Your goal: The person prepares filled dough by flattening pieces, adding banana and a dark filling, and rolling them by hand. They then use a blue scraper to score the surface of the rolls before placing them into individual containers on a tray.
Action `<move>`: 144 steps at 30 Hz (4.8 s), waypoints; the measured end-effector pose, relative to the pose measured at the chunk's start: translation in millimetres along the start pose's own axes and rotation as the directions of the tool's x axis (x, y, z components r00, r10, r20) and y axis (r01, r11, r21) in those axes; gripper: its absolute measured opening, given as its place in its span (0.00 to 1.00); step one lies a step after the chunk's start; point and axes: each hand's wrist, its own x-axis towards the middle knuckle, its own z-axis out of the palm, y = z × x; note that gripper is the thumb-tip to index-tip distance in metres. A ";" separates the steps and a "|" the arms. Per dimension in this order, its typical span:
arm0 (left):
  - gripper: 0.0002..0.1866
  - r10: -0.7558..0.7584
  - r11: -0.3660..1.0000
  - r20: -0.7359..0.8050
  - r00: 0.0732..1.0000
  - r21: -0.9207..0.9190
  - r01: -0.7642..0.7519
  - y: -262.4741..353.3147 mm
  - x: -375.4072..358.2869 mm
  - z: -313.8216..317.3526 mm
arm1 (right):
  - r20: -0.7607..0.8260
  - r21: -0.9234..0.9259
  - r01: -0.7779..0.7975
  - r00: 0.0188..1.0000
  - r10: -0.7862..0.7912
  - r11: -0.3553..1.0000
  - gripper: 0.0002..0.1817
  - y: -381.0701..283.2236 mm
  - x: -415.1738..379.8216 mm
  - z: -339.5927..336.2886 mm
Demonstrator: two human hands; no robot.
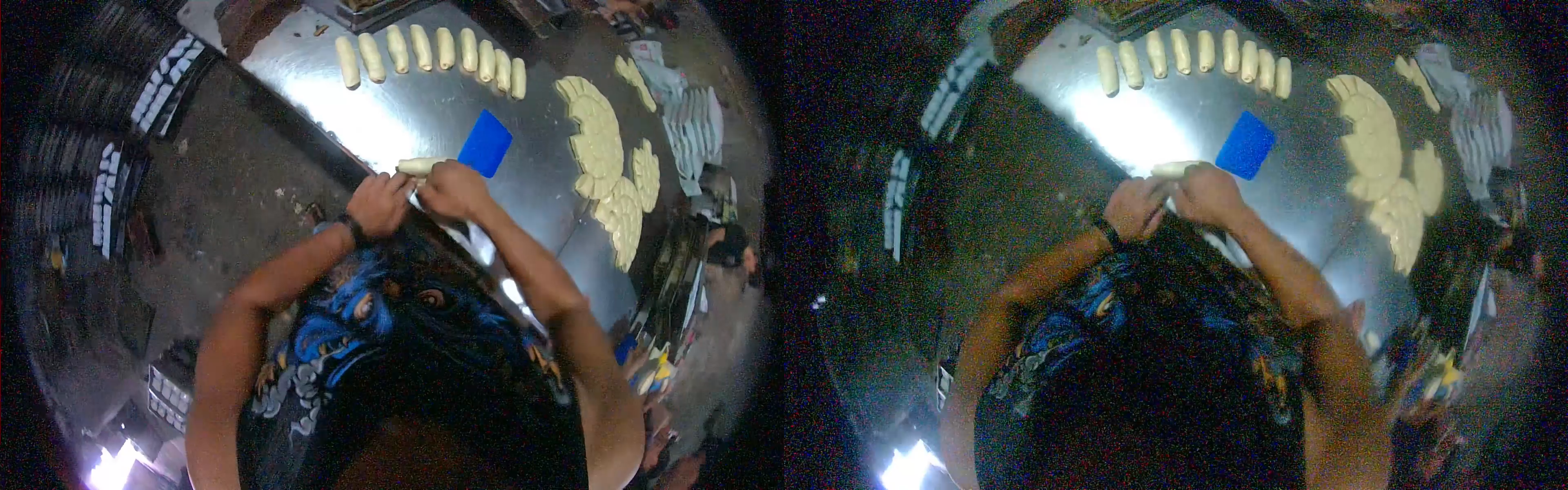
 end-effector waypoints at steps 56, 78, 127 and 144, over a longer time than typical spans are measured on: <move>0.08 -0.271 0.914 -0.115 0.956 -0.342 0.218 -50.6 98.3 -21.7 | -0.839 -0.078 -0.384 0.523 0.147 0.920 0.14 360.5 -4.9 -127.6; 0.28 -0.852 0.082 0.126 0.508 -0.927 0.367 -34.4 3.9 -155.6 | -0.335 0.796 0.084 0.886 0.320 0.600 0.20 -120.3 63.5 24.8; 0.22 0.135 0.991 -0.126 0.983 0.014 -0.134 -334.7 274.9 -181.4 | -0.388 0.759 -0.531 0.097 0.916 0.378 0.29 93.8 35.1 28.4; 0.21 0.176 0.969 0.153 0.972 0.147 -0.198 -319.0 277.9 -184.5 | -0.379 0.875 -0.444 -0.383 0.842 0.192 0.38 149.5 204.0 -140.4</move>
